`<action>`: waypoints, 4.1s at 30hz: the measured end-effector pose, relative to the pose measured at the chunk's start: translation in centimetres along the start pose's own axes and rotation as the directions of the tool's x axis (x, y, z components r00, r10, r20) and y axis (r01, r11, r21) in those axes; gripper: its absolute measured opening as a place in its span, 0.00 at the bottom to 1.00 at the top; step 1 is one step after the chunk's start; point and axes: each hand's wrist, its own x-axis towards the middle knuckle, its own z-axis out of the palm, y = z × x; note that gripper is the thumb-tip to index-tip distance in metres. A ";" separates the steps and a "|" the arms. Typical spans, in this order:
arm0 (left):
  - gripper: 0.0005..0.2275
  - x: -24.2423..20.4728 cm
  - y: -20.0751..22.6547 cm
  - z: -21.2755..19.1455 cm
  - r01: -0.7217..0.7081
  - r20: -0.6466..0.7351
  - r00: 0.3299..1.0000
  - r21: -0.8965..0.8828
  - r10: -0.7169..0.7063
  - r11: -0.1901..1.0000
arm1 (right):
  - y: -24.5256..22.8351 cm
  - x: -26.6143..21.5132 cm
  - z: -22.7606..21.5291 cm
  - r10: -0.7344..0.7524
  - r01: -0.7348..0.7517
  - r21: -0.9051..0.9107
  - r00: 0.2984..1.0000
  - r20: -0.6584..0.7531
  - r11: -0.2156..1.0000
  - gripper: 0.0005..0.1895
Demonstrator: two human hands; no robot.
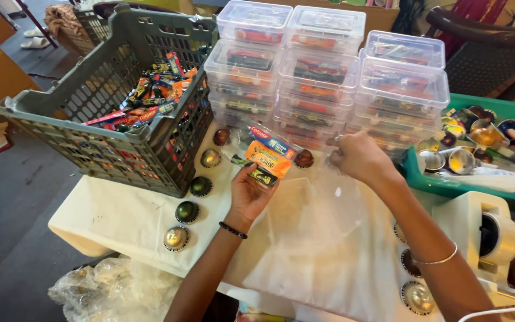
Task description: The person packs small candy bars into clear plastic containers. They pick up candies from a green crate, place them into the containers, and then close the lids. The person also handles small metallic domes on the table.
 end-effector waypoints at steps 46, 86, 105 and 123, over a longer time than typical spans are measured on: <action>0.24 -3.6 1.1 5.1 0.388 -0.333 0.912 0.890 -0.240 0.239 | -1.8 -6.3 11.1 0.239 -0.614 0.783 0.750 0.617 -0.096 0.16; 0.27 -6.3 0.2 6.5 -0.371 0.315 0.915 0.418 -0.251 -0.829 | -5.2 -3.9 5.4 -0.753 0.753 -0.249 0.647 0.116 0.609 0.07; 0.33 -5.1 0.5 5.2 -0.406 0.189 0.914 0.426 -0.359 -0.809 | -6.1 -1.9 8.6 -0.697 0.767 -0.230 0.641 0.322 0.599 0.03; 0.38 -4.7 1.0 2.5 -0.453 0.269 0.887 0.657 -0.374 -0.602 | -7.5 1.3 8.3 -0.568 0.594 0.182 0.566 0.597 0.783 0.04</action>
